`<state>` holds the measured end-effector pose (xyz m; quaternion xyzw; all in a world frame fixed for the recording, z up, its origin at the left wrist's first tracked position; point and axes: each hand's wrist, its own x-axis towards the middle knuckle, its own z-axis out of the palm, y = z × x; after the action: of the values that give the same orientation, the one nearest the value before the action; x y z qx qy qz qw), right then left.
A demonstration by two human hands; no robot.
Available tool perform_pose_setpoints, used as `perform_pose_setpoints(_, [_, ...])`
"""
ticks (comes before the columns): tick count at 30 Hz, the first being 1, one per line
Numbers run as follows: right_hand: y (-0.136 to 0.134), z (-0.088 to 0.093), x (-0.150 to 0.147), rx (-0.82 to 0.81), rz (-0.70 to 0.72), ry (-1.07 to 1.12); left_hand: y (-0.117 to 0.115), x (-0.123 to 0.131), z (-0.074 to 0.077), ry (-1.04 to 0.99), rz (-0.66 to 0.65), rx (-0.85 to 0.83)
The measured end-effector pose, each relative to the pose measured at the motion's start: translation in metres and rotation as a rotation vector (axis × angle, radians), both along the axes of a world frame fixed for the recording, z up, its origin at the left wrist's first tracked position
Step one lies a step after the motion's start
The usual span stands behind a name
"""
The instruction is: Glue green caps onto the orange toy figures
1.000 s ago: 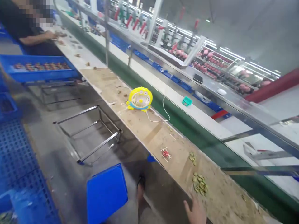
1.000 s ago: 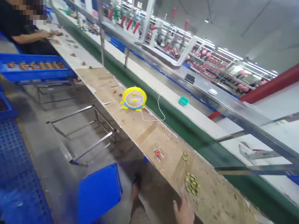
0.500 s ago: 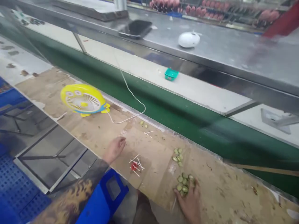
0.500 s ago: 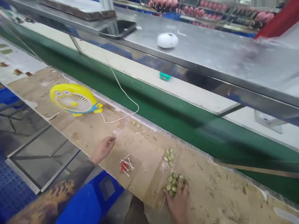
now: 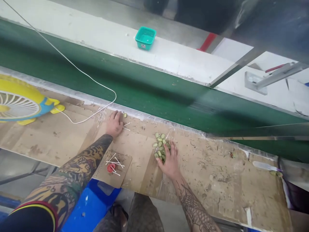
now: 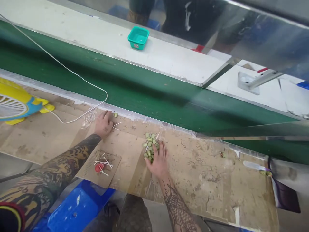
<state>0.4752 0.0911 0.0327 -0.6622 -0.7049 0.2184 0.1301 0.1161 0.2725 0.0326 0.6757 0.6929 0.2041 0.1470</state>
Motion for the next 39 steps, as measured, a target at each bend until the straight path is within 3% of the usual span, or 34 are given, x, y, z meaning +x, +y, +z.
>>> perform_pose_setpoints(4, [0.046,0.013,-0.007,-0.006,0.036,0.016,0.011,0.010,-0.002,0.007,-0.023,0.017])
perform_pose_setpoints(8, [0.086,0.015,-0.013,-0.103,0.251,0.042,0.020,0.019,-0.009,-0.009,-0.109,-0.010])
perform_pose_setpoints(11, [0.083,0.018,-0.006,-0.179,0.376,0.048,0.020,0.019,-0.012,-0.056,-0.172,-0.032])
perform_pose_setpoints(14, [0.057,0.027,0.008,-0.222,0.444,0.046,0.018,0.014,-0.008,-0.114,-0.183,-0.034])
perform_pose_setpoints(16, [0.036,0.031,0.020,-0.216,0.423,0.038,0.016,0.013,-0.003,-0.155,-0.182,-0.030])
perform_pose_setpoints(19, [0.010,0.026,0.040,-0.147,0.243,0.017,0.003,0.032,0.003,-0.224,-0.197,-0.022])
perform_pose_setpoints(22, [-0.009,0.010,0.058,-0.063,-0.018,0.002,-0.030,0.079,0.004,-0.303,-0.263,-0.034])
perform_pose_setpoints(25, [-0.019,-0.003,0.064,-0.019,-0.155,0.005,-0.069,0.125,0.000,-0.366,-0.322,-0.067])
perform_pose_setpoints(28, [-0.013,-0.008,0.059,-0.010,-0.139,0.013,-0.079,0.136,-0.004,-0.371,-0.316,-0.088])
perform_pose_setpoints(34, [0.031,-0.007,0.040,-0.015,0.022,0.068,-0.036,0.096,0.007,-0.266,-0.181,-0.114])
perform_pose_setpoints(36, [0.042,-0.007,0.034,-0.017,0.062,0.105,-0.046,0.104,0.016,-0.243,-0.145,-0.106])
perform_pose_setpoints(39, [0.045,-0.007,0.031,-0.003,0.070,0.169,-0.095,0.148,0.027,-0.252,-0.169,-0.100])
